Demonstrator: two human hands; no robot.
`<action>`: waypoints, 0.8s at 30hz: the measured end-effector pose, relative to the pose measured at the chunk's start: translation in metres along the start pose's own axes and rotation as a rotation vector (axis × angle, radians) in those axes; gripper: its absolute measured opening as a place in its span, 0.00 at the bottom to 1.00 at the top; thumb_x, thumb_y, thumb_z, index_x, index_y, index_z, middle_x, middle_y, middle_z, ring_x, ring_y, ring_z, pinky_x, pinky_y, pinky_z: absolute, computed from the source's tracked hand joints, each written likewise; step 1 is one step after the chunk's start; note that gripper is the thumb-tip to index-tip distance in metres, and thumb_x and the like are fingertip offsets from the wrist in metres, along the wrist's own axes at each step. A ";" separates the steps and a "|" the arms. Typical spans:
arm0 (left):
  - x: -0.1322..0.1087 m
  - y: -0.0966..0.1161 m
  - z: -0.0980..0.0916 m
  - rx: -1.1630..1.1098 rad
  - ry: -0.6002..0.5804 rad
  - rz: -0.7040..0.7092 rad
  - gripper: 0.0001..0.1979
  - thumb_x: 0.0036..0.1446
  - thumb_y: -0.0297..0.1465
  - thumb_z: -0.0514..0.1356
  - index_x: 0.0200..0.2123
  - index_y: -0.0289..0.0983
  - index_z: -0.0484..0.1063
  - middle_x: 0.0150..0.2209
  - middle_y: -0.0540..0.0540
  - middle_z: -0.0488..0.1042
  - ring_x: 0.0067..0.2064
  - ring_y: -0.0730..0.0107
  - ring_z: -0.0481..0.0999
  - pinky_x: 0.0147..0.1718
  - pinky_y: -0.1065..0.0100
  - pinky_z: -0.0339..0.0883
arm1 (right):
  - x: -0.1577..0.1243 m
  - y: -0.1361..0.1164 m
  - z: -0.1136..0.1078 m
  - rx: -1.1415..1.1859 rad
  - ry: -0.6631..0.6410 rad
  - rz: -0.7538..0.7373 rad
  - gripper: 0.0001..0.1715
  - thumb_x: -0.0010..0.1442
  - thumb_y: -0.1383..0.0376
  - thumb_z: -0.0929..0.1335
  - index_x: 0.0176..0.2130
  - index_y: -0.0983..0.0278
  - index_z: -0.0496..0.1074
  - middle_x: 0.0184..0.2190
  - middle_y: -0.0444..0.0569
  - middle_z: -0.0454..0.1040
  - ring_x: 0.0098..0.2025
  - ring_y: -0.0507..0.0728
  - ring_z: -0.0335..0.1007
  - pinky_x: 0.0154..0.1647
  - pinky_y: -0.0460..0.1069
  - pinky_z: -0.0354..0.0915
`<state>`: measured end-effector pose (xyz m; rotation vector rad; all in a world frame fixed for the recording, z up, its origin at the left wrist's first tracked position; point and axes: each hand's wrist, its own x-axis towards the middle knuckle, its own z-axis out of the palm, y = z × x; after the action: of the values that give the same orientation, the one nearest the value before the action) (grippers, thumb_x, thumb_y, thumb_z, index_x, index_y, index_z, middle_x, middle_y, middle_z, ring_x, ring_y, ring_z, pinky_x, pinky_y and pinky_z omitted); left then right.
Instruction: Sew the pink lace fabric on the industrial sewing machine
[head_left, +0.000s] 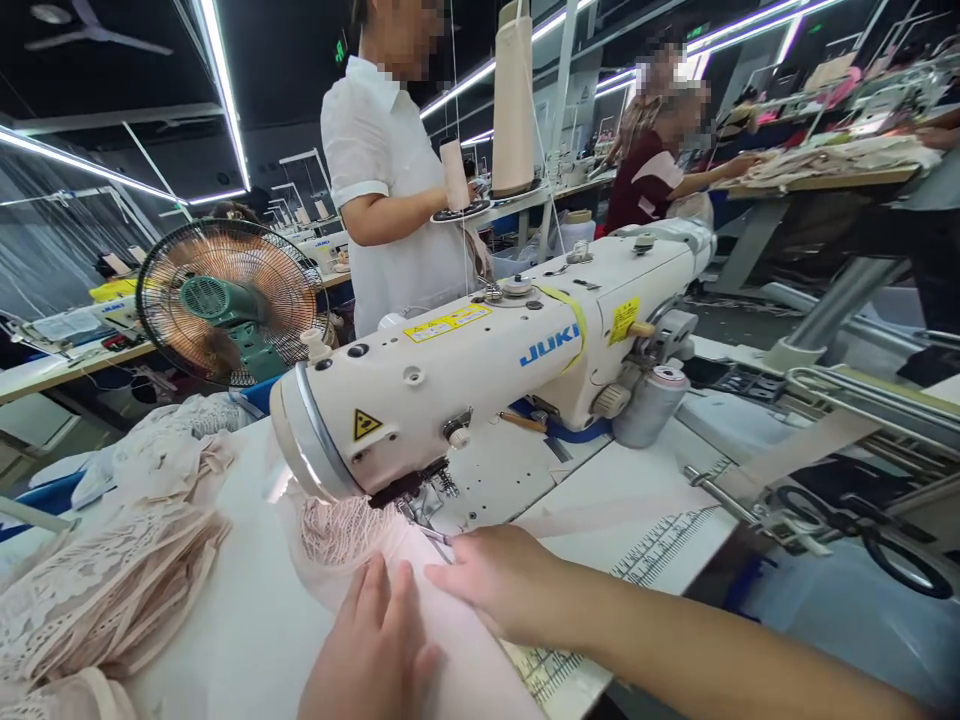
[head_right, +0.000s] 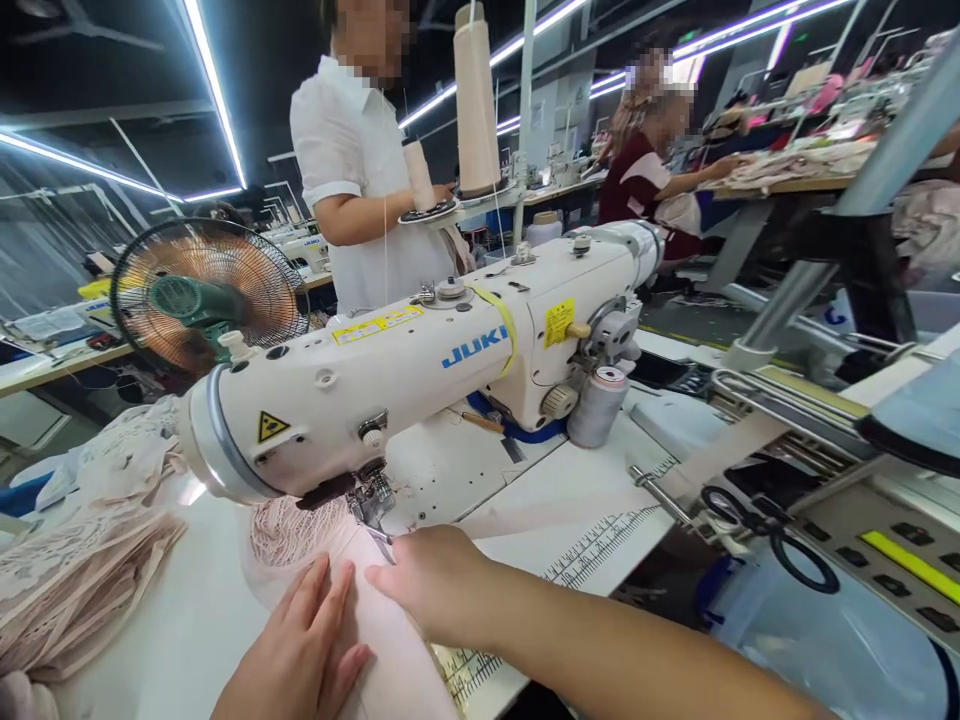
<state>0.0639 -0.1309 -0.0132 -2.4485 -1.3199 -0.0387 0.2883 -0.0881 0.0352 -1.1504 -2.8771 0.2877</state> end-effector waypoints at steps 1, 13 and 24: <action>0.001 -0.002 -0.001 0.021 0.009 0.008 0.27 0.59 0.42 0.53 0.57 0.33 0.65 0.55 0.30 0.69 0.54 0.48 0.72 0.44 0.59 0.74 | -0.001 0.001 0.002 -0.004 0.016 -0.009 0.14 0.52 0.63 0.63 0.41 0.58 0.67 0.27 0.46 0.67 0.24 0.52 0.55 0.21 0.48 0.38; 0.019 -0.032 -0.009 0.068 0.160 0.073 0.23 0.60 0.39 0.52 0.53 0.31 0.69 0.52 0.30 0.72 0.50 0.51 0.75 0.40 0.58 0.76 | 0.000 0.006 0.004 0.019 0.027 -0.031 0.15 0.51 0.65 0.62 0.40 0.57 0.69 0.27 0.45 0.64 0.24 0.53 0.49 0.22 0.48 0.37; 0.013 0.012 -0.029 -0.061 0.382 0.379 0.19 0.61 0.25 0.44 0.38 0.31 0.75 0.38 0.40 0.79 0.38 0.66 0.78 0.35 0.70 0.75 | -0.026 0.002 0.000 0.238 -0.005 -0.076 0.17 0.61 0.57 0.62 0.27 0.64 0.71 0.24 0.44 0.58 0.25 0.51 0.48 0.24 0.47 0.44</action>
<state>0.0853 -0.1363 0.0123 -2.5350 -0.6947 -0.4308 0.3087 -0.1049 0.0360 -0.9990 -2.7861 0.6103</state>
